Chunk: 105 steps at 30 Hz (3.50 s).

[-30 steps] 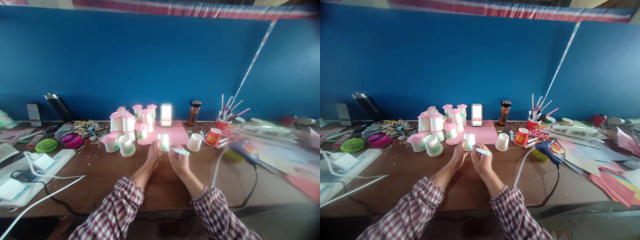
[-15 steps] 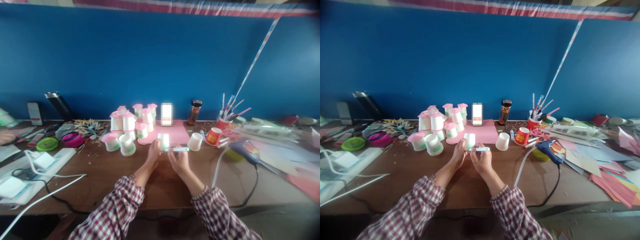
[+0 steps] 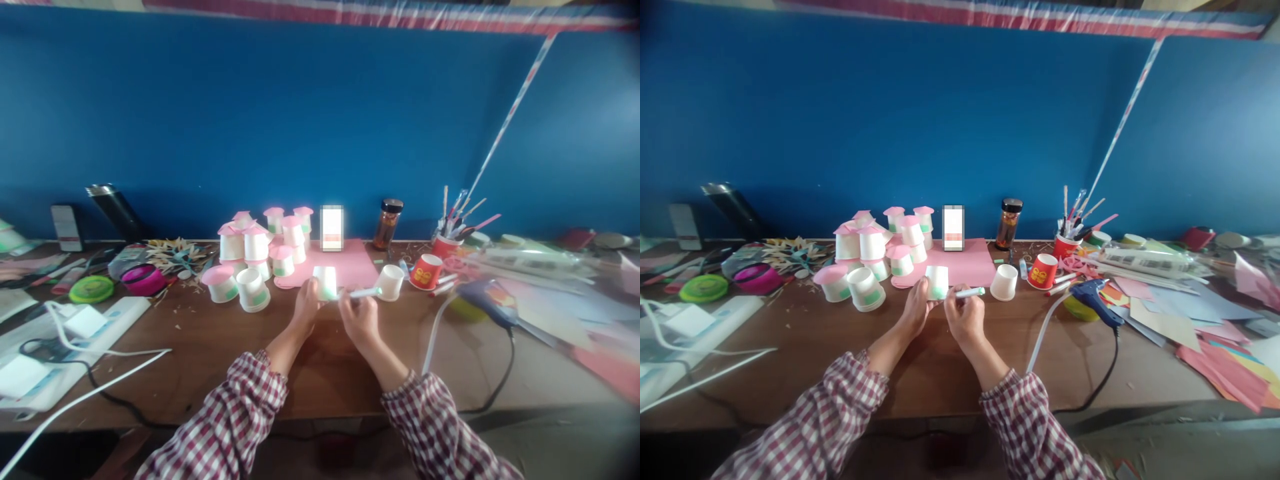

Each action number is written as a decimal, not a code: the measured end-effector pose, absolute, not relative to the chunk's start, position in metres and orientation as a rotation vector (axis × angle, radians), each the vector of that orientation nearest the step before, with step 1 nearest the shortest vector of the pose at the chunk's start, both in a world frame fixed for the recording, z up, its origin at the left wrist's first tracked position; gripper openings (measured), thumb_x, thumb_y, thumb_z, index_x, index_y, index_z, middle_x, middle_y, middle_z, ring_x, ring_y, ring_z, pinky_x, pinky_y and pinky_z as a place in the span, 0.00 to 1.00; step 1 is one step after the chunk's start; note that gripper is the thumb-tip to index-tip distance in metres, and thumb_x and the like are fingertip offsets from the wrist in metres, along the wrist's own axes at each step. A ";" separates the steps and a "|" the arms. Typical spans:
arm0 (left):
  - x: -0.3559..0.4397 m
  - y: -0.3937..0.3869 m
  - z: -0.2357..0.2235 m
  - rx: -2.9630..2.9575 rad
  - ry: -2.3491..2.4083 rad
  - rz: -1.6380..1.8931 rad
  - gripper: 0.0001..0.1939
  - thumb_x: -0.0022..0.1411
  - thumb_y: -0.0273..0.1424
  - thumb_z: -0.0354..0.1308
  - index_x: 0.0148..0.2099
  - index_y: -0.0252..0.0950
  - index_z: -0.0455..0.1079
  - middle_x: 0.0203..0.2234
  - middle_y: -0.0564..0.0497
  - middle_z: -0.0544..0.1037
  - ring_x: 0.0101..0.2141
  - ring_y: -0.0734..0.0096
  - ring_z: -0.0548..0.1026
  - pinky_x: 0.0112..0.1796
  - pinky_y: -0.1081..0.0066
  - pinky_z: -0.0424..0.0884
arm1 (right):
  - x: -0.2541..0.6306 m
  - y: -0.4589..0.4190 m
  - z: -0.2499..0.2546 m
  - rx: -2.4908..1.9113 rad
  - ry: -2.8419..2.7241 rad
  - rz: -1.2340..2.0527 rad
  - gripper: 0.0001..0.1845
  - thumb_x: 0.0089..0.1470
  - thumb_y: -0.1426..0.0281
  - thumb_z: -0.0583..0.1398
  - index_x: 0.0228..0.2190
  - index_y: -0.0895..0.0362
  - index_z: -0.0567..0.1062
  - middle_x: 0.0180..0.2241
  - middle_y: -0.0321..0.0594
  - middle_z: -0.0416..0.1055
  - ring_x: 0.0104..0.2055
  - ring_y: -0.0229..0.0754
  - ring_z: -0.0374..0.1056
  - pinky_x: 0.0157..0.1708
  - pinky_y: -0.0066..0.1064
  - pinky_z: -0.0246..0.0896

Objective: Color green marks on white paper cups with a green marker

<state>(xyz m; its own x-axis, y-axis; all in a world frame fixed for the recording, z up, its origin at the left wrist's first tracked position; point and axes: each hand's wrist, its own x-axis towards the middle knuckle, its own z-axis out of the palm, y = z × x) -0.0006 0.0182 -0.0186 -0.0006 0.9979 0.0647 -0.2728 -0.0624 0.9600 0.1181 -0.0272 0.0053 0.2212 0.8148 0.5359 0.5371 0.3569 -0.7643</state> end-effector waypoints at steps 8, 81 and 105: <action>-0.001 0.017 -0.015 1.006 0.923 1.407 0.23 0.58 0.50 0.50 0.42 0.35 0.68 0.35 0.45 0.72 0.34 0.67 0.72 0.35 0.67 0.70 | 0.119 -0.026 0.006 -1.341 -1.411 0.256 0.14 0.55 0.64 0.53 0.27 0.59 0.73 0.17 0.35 0.67 0.18 0.35 0.62 0.21 0.25 0.58; -0.001 0.014 -0.016 1.129 0.793 1.393 0.24 0.59 0.49 0.49 0.43 0.32 0.65 0.38 0.40 0.73 0.39 0.61 0.73 0.41 0.60 0.71 | 0.116 -0.032 0.013 -1.182 -1.460 0.452 0.10 0.56 0.65 0.54 0.32 0.58 0.71 0.21 0.34 0.67 0.20 0.34 0.60 0.20 0.24 0.56; 0.001 0.014 -0.012 1.061 0.896 1.363 0.18 0.58 0.47 0.50 0.36 0.36 0.64 0.32 0.48 0.72 0.31 0.69 0.72 0.36 0.65 0.70 | 0.117 -0.031 0.011 -1.232 -1.506 0.389 0.11 0.56 0.65 0.53 0.30 0.58 0.71 0.20 0.33 0.66 0.18 0.33 0.58 0.19 0.23 0.54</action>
